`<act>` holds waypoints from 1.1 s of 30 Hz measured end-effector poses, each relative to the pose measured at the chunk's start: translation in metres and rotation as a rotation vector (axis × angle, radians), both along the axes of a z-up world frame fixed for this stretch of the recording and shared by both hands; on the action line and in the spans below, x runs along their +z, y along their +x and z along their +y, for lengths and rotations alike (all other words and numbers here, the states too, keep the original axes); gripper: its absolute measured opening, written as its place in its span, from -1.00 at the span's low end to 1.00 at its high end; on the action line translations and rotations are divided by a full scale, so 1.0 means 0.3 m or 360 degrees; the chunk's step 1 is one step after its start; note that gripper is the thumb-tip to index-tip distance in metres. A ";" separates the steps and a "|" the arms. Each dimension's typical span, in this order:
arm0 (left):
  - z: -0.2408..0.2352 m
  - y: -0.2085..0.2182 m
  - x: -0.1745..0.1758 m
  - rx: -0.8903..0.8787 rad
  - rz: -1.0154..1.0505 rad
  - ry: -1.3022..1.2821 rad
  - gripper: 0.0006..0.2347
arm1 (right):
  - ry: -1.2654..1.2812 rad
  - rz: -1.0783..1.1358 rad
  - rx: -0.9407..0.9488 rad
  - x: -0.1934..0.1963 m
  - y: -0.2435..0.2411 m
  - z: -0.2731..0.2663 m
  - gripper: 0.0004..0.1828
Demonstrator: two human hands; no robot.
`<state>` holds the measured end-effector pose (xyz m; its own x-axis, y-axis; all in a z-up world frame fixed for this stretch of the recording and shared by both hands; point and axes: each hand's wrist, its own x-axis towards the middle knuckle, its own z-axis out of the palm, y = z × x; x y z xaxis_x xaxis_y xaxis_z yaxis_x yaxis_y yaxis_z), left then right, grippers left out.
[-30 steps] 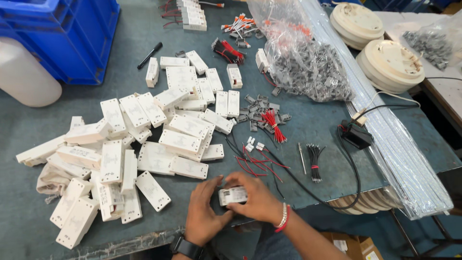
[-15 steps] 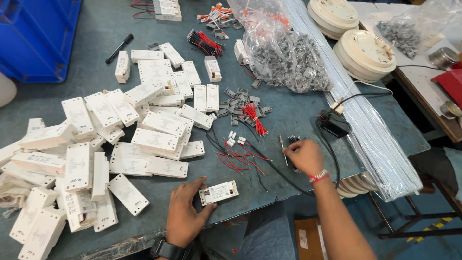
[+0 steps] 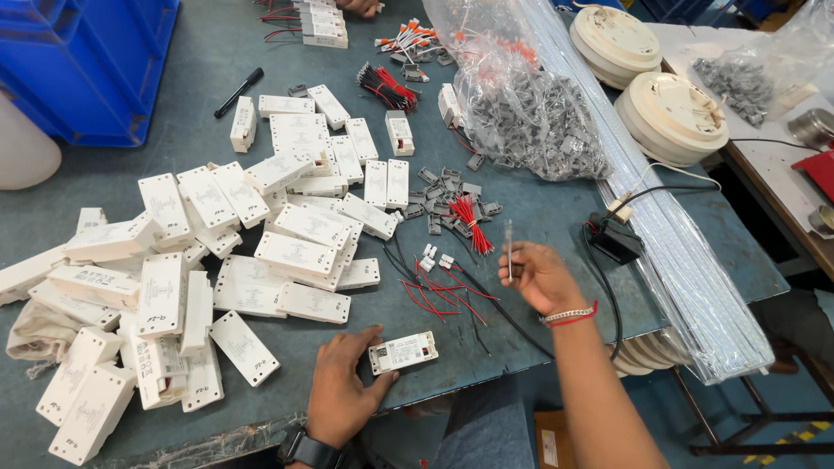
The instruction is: The person assembles electronic drivers by inserting colored wires into white rectangular component housings by hand.
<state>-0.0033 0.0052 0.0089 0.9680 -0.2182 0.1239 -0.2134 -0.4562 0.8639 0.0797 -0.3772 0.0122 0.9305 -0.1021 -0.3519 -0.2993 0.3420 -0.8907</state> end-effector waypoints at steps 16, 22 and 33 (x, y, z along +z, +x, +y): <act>-0.001 0.001 -0.003 -0.0007 -0.0092 -0.0026 -0.47 | -0.2140 -0.0420 0.0533 0.041 -0.013 0.504 -0.79; 0.005 -0.004 0.014 -0.0002 -0.0148 -0.0067 -0.45 | -0.1989 -0.0358 0.0573 0.035 -0.047 0.413 -0.77; -0.120 -0.054 0.057 0.0307 0.0294 -0.0902 -0.72 | -0.0864 -0.0353 0.0487 0.041 -0.356 0.577 -0.93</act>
<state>-0.0193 -0.0307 0.0260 0.9999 0.0135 -0.0038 0.0029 0.0682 0.9977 -0.0270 -0.2041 0.0244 0.9901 0.0698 -0.1214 -0.1011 -0.2442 -0.9644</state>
